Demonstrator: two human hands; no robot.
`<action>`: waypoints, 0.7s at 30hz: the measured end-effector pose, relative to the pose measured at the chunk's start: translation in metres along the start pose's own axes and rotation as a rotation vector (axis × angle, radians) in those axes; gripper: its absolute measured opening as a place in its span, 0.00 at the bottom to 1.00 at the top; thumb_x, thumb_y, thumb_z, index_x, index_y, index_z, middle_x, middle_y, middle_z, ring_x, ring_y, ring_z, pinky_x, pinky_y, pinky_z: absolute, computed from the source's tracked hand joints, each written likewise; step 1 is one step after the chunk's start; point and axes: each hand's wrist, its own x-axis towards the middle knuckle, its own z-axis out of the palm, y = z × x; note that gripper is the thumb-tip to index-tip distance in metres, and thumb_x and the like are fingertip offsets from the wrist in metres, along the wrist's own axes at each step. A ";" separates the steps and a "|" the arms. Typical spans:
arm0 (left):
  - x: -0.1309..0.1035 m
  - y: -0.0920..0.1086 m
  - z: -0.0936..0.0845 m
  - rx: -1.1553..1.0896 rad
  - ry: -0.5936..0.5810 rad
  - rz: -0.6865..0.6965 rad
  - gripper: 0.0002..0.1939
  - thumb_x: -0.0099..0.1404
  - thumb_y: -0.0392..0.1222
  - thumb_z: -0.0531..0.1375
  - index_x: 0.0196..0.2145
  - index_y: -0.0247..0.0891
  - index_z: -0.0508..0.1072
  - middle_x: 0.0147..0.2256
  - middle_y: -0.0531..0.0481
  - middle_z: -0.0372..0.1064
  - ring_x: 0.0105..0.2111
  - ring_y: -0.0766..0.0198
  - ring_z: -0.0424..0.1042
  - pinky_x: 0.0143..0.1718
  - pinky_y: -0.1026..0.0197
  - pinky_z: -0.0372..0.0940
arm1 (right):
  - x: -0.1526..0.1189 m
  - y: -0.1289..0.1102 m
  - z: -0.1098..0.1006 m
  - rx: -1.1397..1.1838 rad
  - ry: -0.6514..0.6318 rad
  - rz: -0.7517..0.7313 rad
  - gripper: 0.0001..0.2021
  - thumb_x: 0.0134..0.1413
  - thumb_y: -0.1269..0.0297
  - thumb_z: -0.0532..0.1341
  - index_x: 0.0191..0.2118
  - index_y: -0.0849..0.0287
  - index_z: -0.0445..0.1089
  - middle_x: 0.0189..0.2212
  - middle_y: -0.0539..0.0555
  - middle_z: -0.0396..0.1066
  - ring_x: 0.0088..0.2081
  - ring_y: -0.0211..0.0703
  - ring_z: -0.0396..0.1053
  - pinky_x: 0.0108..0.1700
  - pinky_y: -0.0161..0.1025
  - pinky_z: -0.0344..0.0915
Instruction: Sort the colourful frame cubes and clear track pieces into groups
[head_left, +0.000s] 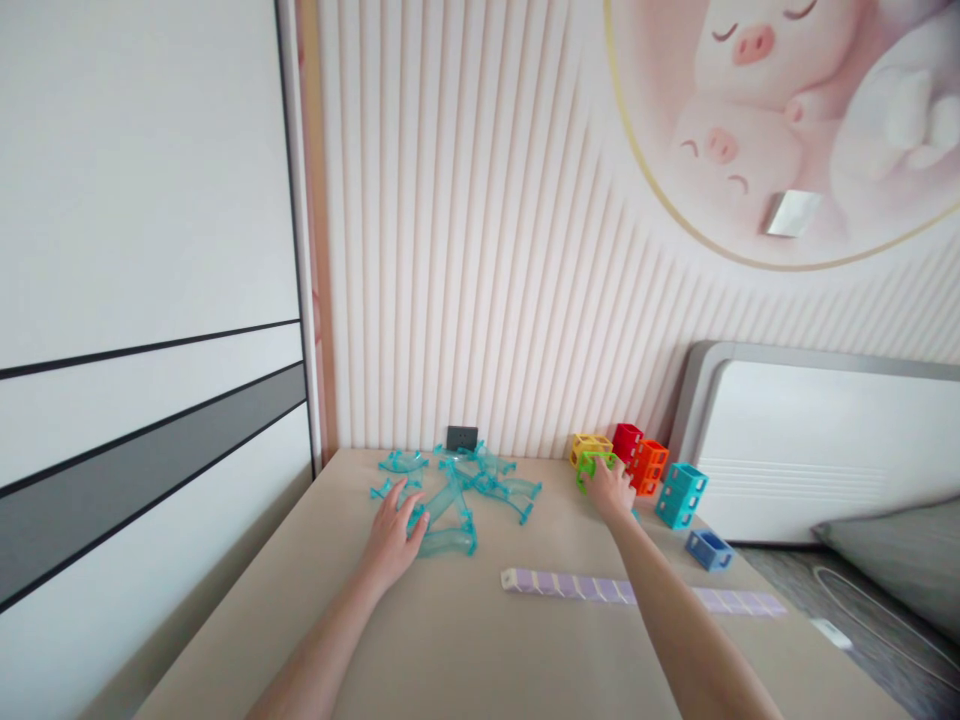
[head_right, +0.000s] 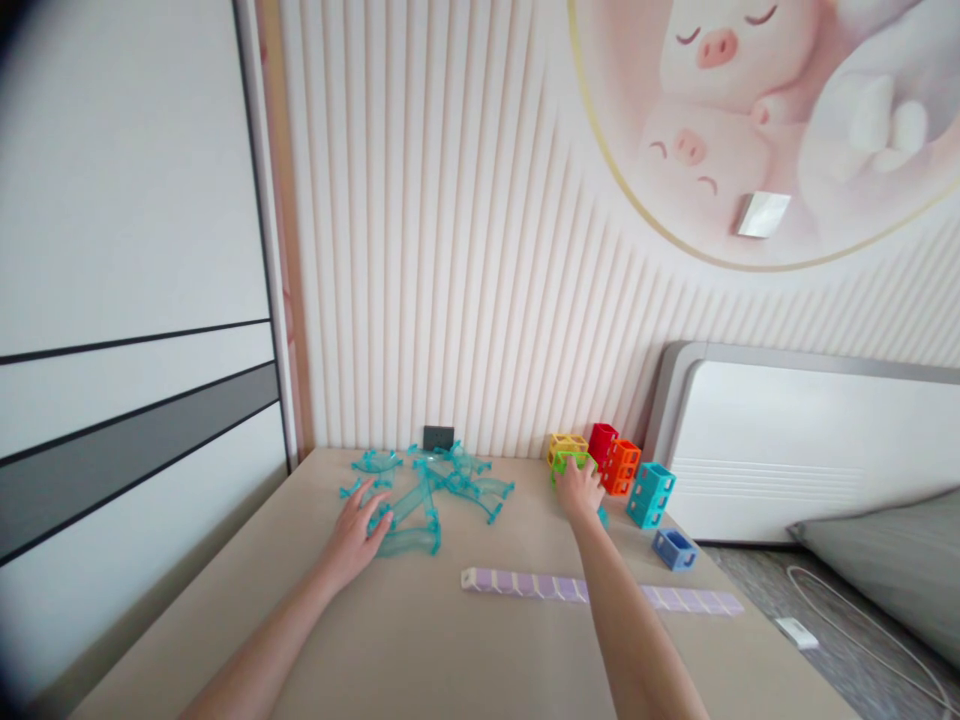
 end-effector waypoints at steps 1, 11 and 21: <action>0.000 0.001 -0.001 -0.002 -0.003 0.005 0.18 0.68 0.46 0.53 0.50 0.39 0.73 0.60 0.37 0.60 0.61 0.46 0.60 0.60 0.40 0.60 | -0.002 -0.001 0.002 0.019 -0.003 -0.023 0.22 0.58 0.60 0.58 0.58 0.55 0.67 0.59 0.68 0.59 0.56 0.65 0.63 0.51 0.57 0.62; 0.004 0.020 -0.013 -0.155 -0.020 0.010 0.18 0.70 0.45 0.52 0.54 0.40 0.69 0.59 0.40 0.63 0.61 0.52 0.62 0.63 0.44 0.58 | -0.059 -0.079 0.017 0.720 0.122 -0.233 0.18 0.58 0.50 0.58 0.44 0.61 0.69 0.49 0.64 0.66 0.46 0.50 0.71 0.48 0.44 0.70; -0.001 0.035 -0.024 -0.528 -0.070 0.027 0.32 0.68 0.54 0.56 0.65 0.41 0.55 0.61 0.38 0.61 0.62 0.48 0.61 0.61 0.46 0.59 | -0.182 -0.135 0.016 1.248 -0.206 -0.750 0.10 0.58 0.56 0.64 0.36 0.55 0.65 0.52 0.61 0.64 0.54 0.51 0.67 0.53 0.47 0.69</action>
